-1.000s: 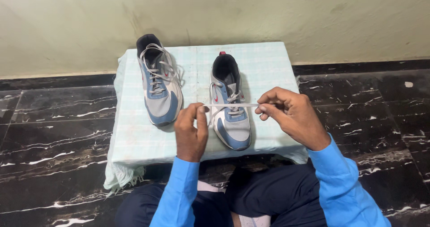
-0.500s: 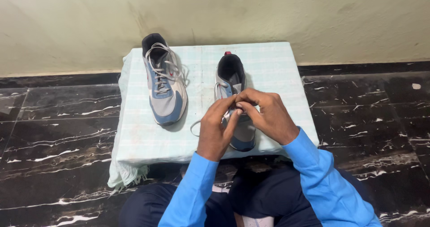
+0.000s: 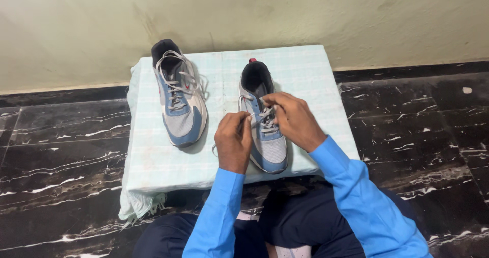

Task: The person unlaces one sneaker, then relaces it by threading the laces through the eyelets and tying a knot. The second sneaker remains laced throughout.

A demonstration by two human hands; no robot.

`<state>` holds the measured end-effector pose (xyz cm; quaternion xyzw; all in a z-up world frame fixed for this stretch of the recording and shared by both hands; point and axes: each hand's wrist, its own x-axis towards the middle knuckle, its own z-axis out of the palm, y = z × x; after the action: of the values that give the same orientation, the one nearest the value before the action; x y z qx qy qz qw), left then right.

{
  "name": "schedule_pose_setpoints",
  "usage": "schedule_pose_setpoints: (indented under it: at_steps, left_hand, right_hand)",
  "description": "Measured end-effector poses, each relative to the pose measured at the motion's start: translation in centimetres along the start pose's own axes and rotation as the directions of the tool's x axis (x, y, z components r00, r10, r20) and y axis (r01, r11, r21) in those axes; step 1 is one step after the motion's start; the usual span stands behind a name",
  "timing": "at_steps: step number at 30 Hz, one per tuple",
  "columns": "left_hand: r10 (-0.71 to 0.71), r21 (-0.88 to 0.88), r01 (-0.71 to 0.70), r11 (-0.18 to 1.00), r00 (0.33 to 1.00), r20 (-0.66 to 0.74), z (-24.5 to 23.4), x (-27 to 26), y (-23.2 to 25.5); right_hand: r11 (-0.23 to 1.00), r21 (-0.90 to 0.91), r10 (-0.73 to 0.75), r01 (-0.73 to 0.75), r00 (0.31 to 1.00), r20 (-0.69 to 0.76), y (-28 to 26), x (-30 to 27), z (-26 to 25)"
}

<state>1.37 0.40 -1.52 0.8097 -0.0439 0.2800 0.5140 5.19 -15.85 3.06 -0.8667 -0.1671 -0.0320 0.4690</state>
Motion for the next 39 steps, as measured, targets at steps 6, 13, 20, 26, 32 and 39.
schedule_pose_setpoints:
  at_steps: [6,13,20,26,32,39]
  left_hand:
    - [0.041,0.085,-0.043,0.995,0.999,0.026,1.3,0.5,-1.3]
    - [0.118,0.155,-0.130,0.979,0.990,0.083,2.0,1.2,-2.2]
    - [0.114,0.266,-0.151,0.952,0.982,0.149,2.5,2.0,-3.2]
    - [0.089,0.283,-0.130,0.950,0.984,0.155,3.3,2.0,-3.1]
    - [0.056,0.216,-0.068,0.974,0.996,0.064,3.7,1.5,-3.7]
    - [0.004,0.160,-0.006,0.987,1.000,0.011,4.2,1.1,-4.6]
  right_hand:
    - [0.966,-0.126,-0.228,0.225,0.974,-0.011,1.4,0.7,1.1]
    - [0.999,-0.038,0.028,-0.028,0.999,0.014,1.6,0.5,1.6]
    - [0.989,-0.081,-0.126,0.124,0.992,-0.023,2.0,0.4,2.4]
    - [0.995,-0.002,0.099,-0.099,0.993,0.062,1.7,1.0,1.8]
    - [0.935,-0.249,-0.266,0.253,0.964,-0.021,1.9,2.2,1.9]
    - [0.983,-0.184,0.017,0.009,0.990,0.139,1.4,2.9,1.5]
